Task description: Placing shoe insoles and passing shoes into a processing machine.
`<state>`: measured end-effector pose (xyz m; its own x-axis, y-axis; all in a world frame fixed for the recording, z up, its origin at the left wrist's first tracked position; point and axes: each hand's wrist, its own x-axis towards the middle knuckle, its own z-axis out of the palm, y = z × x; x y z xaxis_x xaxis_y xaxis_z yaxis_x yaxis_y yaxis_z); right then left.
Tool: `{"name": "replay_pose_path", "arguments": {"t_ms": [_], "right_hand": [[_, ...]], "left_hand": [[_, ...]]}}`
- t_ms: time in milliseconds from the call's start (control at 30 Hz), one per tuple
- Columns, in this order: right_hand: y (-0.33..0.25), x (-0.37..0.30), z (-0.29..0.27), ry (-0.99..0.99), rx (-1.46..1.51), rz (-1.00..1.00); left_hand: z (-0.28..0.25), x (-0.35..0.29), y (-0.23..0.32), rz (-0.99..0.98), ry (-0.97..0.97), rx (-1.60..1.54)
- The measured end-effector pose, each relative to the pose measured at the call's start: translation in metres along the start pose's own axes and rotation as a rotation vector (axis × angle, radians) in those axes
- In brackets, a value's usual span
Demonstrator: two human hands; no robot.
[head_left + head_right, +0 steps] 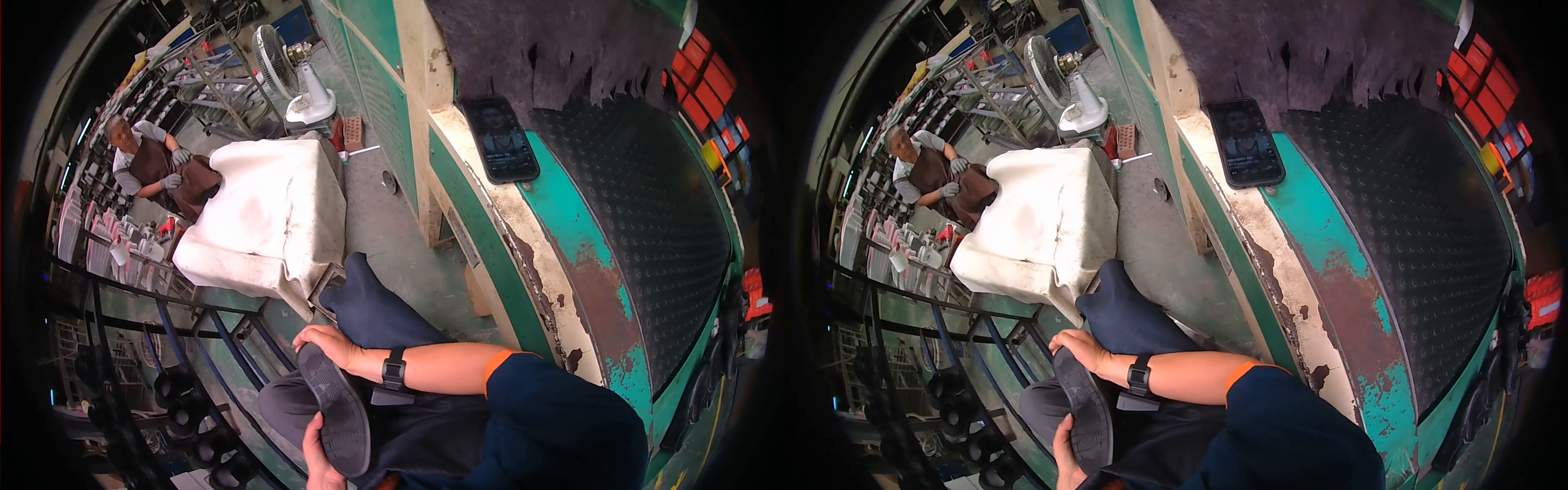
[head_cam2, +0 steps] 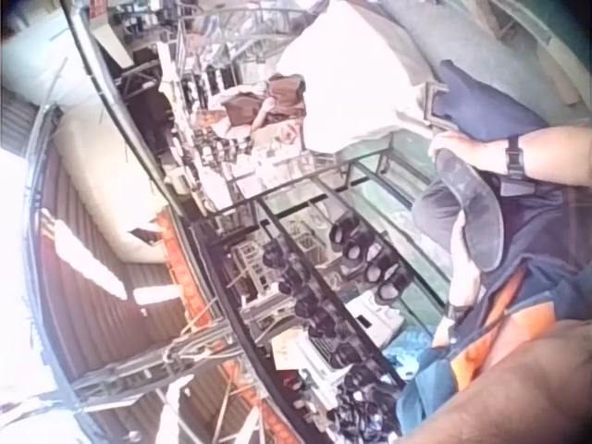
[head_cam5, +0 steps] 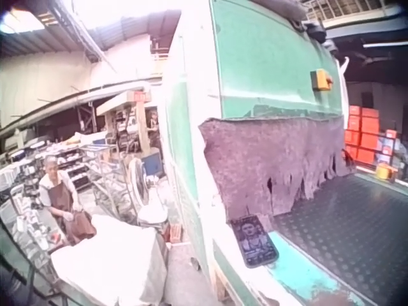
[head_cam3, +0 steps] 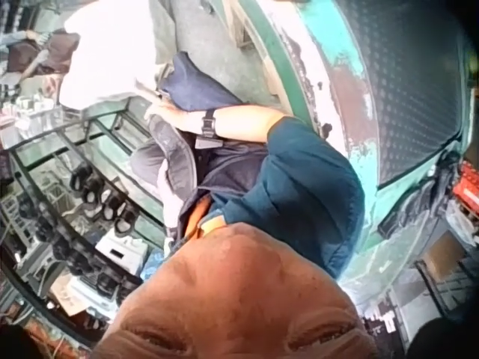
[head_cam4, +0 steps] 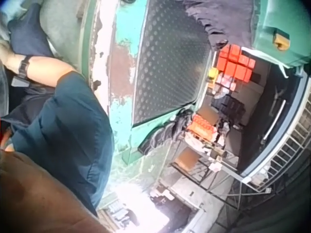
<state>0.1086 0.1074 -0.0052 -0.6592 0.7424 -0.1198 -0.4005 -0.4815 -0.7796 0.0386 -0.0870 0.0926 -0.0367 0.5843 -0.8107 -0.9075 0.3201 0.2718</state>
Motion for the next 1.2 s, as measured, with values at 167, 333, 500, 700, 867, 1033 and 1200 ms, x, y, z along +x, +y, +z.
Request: {"name": "replay_pose_path", "arguments": {"t_ms": [167,333,500,700,867,1033,1200], "right_hand": [[-0.046,-0.017,0.02,-0.2,0.168,-0.034],[-0.041,-0.011,0.015,-0.255,0.224,0.062],[0.008,0.009,-0.028,0.014,-0.418,0.252],[0.01,0.01,-0.058,0.011,-0.32,0.187],[-0.044,0.0,-0.059,-0.096,-0.072,0.423],[-0.044,-0.016,-0.052,-0.564,0.233,0.63],[-0.077,-0.029,-0.005,-0.6,0.254,0.6]], "left_hand": [[0.031,-0.069,-0.011,0.427,-0.089,0.597],[-0.002,-0.072,-0.006,0.518,-0.24,0.629],[0.006,-0.069,-0.006,0.287,0.095,0.387],[0.022,-0.075,-0.009,0.323,0.073,0.205],[0.026,-0.08,0.003,0.605,-0.123,0.198],[0.026,-0.087,0.019,0.981,-0.32,0.147],[-0.032,-0.106,0.025,0.957,-0.394,-0.073]]}}
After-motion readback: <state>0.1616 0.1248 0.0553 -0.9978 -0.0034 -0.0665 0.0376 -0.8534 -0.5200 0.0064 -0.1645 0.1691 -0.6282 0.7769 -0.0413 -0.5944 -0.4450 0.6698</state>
